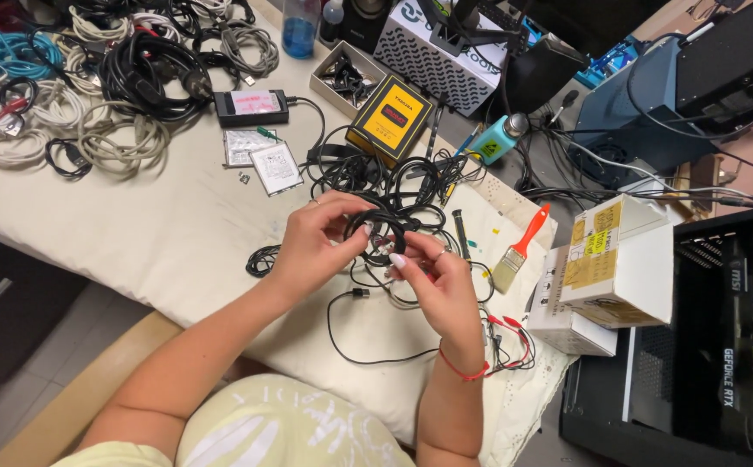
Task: Untangling and coiling a large pile of black electronic cables on a workbench.
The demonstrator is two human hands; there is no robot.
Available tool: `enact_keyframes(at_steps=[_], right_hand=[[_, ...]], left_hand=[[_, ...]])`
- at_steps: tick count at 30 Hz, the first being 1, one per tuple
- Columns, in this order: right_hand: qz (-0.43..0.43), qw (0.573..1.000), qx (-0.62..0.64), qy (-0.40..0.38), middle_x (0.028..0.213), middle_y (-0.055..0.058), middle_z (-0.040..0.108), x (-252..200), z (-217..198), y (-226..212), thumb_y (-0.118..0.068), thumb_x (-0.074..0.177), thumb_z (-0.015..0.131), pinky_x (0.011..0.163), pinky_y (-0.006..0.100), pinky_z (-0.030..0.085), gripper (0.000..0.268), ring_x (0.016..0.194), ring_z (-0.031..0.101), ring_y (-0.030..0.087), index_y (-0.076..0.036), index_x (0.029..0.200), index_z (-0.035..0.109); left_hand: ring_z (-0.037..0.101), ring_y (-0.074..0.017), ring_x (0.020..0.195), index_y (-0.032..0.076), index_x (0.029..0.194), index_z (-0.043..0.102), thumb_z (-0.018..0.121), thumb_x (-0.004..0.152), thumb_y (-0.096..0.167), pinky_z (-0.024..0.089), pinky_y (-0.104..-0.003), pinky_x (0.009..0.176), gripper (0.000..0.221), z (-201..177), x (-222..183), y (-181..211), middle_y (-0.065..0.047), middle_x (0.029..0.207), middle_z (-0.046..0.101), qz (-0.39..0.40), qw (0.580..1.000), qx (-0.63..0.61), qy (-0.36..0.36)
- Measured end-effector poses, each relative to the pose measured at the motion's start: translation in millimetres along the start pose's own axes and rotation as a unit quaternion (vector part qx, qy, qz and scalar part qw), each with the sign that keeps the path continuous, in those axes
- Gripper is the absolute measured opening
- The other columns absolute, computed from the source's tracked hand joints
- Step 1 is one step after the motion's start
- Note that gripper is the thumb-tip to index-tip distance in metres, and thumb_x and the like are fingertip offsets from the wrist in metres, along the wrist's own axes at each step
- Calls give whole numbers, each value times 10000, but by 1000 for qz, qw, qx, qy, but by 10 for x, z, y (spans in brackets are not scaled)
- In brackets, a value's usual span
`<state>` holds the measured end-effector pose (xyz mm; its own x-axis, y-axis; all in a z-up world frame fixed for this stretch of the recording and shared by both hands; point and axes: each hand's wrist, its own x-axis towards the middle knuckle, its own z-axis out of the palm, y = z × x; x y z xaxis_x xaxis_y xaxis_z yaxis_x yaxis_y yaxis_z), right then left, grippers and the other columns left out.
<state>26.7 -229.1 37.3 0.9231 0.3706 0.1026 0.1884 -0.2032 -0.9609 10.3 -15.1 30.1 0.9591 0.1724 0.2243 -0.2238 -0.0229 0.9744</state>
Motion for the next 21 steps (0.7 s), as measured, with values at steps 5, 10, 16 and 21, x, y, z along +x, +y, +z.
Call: enact_keyframes(at_steps=[5, 10, 16, 21], right_hand=[[-14, 999, 24, -28, 943, 191, 731, 10, 23, -130, 19, 894, 727, 738, 350, 657, 354, 781, 744, 222, 85, 1238, 676], [6, 974, 212, -75, 896, 179, 716, 34, -79, 34, 10, 854, 732, 684, 282, 616, 373, 776, 728, 204, 109, 1205, 655], [-36, 927, 353, -124, 1031, 192, 604, 59, 35, 125, -31, 863, 705, 864, 385, 594, 402, 909, 675, 238, 119, 1220, 597], [-88, 866, 468, -151, 1028, 224, 538, 110, 266, 331, 73, 751, 778, 1018, 509, 525, 559, 1048, 642, 350, 97, 1290, 633]], left_hand=[[686, -179, 602, 63, 1018, 735, 711, 841, 0, 616, -241, 593, 190, 27, -11, -25, -47, 967, 738, 103, 991, 86, 30], [602, -90, 632, 49, 1080, 698, 727, 861, 53, 588, -240, 623, 221, -212, 51, 49, -36, 825, 723, 56, 991, -42, -112], [572, -184, 599, 53, 931, 725, 829, 848, 154, 522, -303, 589, 166, -429, -13, 166, -98, 741, 700, 101, 979, 24, -175], [567, -153, 636, 60, 859, 681, 865, 816, 206, 459, -279, 520, 239, -420, -140, 64, -59, 683, 662, 59, 990, 21, -130]])
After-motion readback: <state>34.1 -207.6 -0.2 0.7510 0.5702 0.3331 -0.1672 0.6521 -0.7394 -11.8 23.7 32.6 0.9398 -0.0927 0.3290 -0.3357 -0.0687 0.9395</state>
